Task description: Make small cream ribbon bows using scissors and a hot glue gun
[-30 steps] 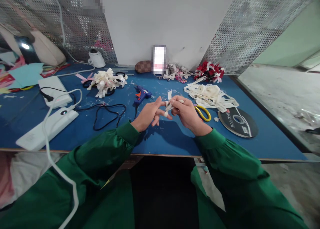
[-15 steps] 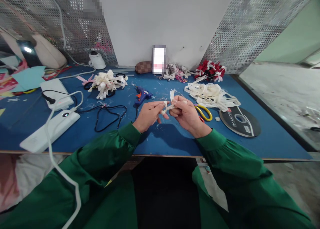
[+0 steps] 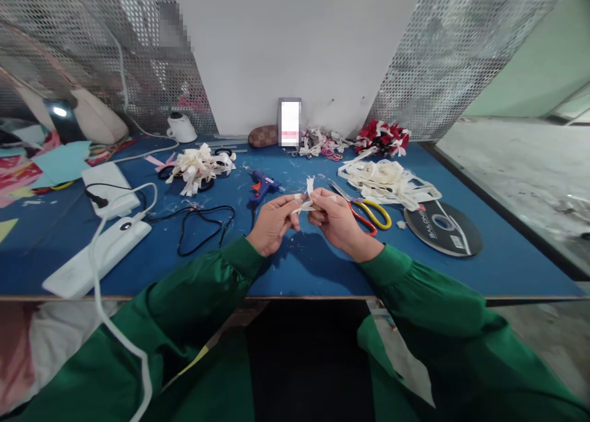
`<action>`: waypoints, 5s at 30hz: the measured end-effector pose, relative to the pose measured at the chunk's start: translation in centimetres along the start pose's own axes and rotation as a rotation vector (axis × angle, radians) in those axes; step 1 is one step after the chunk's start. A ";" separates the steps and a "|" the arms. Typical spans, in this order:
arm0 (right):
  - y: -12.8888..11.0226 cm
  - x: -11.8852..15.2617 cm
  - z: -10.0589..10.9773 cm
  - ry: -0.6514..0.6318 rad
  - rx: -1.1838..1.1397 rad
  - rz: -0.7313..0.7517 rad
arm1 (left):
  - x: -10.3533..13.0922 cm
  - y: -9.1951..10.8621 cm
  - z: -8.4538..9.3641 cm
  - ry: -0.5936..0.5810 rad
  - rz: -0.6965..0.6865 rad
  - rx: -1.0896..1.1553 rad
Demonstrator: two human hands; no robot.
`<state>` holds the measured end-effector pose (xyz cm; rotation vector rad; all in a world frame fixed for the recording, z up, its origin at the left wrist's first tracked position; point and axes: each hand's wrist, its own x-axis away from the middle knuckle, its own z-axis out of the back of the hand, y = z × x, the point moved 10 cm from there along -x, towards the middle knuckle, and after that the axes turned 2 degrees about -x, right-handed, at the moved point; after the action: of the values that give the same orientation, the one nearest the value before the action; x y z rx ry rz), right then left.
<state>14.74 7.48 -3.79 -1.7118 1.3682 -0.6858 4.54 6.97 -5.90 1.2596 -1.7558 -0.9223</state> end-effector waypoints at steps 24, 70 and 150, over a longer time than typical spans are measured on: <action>-1.0 0.5 -0.1 0.027 -0.091 -0.082 | 0.4 -1.3 -2.1 -0.238 0.130 -0.071; 0.0 0.0 1.5 0.129 0.123 -0.062 | 0.4 1.3 0.2 0.043 -0.252 -0.631; -0.3 -0.4 2.5 0.195 0.481 0.039 | 1.2 3.9 -0.6 0.057 -0.453 -1.015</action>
<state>16.79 8.57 -4.79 -1.2581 1.2344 -1.0830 3.26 6.68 -2.01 0.9451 -0.7092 -1.7099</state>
